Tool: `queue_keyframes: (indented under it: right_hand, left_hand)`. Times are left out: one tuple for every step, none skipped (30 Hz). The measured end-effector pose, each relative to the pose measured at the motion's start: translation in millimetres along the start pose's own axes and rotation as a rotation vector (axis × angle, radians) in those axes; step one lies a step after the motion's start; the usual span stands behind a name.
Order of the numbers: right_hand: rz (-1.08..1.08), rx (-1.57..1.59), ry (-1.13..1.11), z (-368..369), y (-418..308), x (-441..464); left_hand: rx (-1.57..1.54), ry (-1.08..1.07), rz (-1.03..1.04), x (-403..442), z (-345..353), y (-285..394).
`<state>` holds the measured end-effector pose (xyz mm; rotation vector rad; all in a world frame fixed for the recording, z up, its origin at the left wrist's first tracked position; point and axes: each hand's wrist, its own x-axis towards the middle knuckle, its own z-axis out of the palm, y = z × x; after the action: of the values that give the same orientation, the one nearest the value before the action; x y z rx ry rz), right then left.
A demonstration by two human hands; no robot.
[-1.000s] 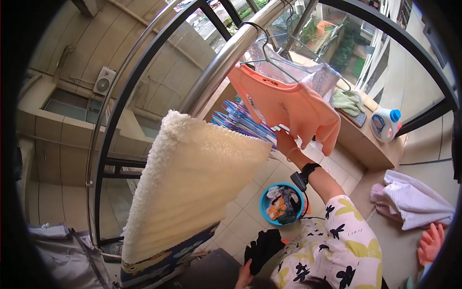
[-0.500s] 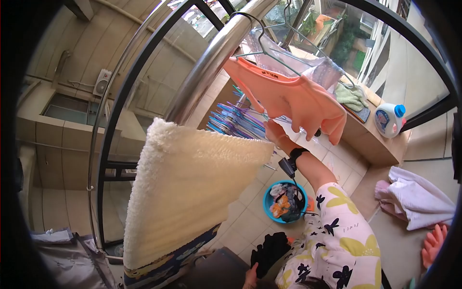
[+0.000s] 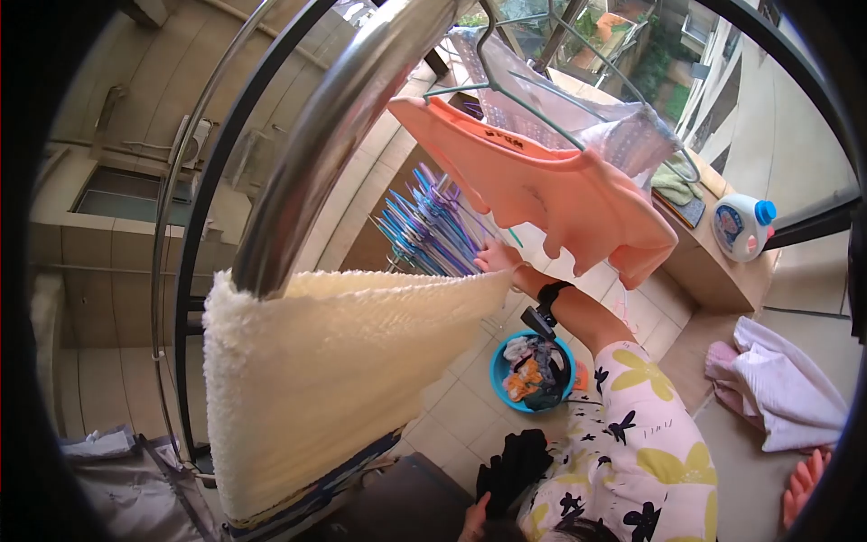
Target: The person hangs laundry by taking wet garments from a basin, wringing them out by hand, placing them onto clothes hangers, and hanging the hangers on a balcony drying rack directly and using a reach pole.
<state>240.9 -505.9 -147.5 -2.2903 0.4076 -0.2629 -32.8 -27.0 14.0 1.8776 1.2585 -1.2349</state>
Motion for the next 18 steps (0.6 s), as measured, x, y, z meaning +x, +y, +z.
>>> queue_keyframes:
  right_hand:
    - [-0.147,-0.054,0.203,1.1,3.3,6.2]
    - [-0.297,-0.106,0.406,3.5,5.2,14.7]
    - [-0.197,-0.152,0.537,-3.0,1.3,22.4]
    - [0.106,0.423,0.612,29.0,34.0,50.5]
    - [0.33,0.676,0.574,34.0,44.7,59.9]
    - [0.489,0.519,0.392,36.8,58.6,61.5]
    - [0.581,0.321,0.214,34.3,67.7,61.7]
    - [0.626,0.21,0.114,31.6,74.1,64.5]
    - [0.667,0.138,0.035,27.7,81.2,68.2]
    - [0.705,0.113,-0.006,24.8,85.4,68.0]
    - [0.734,0.093,-0.041,22.6,88.2,67.2]
    - [0.758,0.085,-0.072,21.4,90.2,67.2]
    - [0.766,0.086,-0.079,21.4,90.5,69.3]
    - [0.762,0.095,-0.066,24.8,90.4,72.1]
    - [0.747,0.113,-0.034,32.6,95.6,71.9]
    - [0.69,0.123,0.033,42.8,99.7,66.6]
    - [0.631,0.131,0.097,48.8,99.2,60.8]
    - [0.513,0.153,0.231,53.9,99.0,58.4]
  left_hand:
    - [-0.013,0.003,0.006,0.2,-0.8,0.8]
    - [-0.029,0.005,0.012,-0.1,-1.2,2.5]
    - [-0.042,0.009,0.016,-0.8,-1.2,3.2]
    - [-0.058,0.01,0.017,-0.1,-0.8,3.6]
    - [-0.069,0.012,0.019,0.4,0.4,3.7]
    - [-0.087,0.013,0.016,1.5,0.9,2.8]
    - [-0.099,0.013,0.015,3.1,2.4,1.7]
    - [-0.108,0.014,0.01,4.0,3.4,2.9]
    - [-0.119,0.018,0.004,5.4,4.8,2.4]
    - [-0.126,0.02,-0.004,7.1,6.3,0.1]
    - [-0.134,0.019,-0.012,7.1,8.6,1.3]
    - [-0.138,0.022,-0.014,10.5,10.9,-1.9]
    - [-0.141,0.019,-0.019,11.8,13.5,-2.2]
    - [-0.151,0.014,-0.024,12.1,15.5,-1.8]
    - [-0.149,0.016,-0.026,13.6,17.2,-2.6]
    - [-0.154,0.013,-0.032,14.2,16.9,-1.9]
    - [-0.155,0.013,-0.034,15.1,18.0,-3.6]
    - [-0.159,0.012,-0.036,13.7,17.1,-0.2]
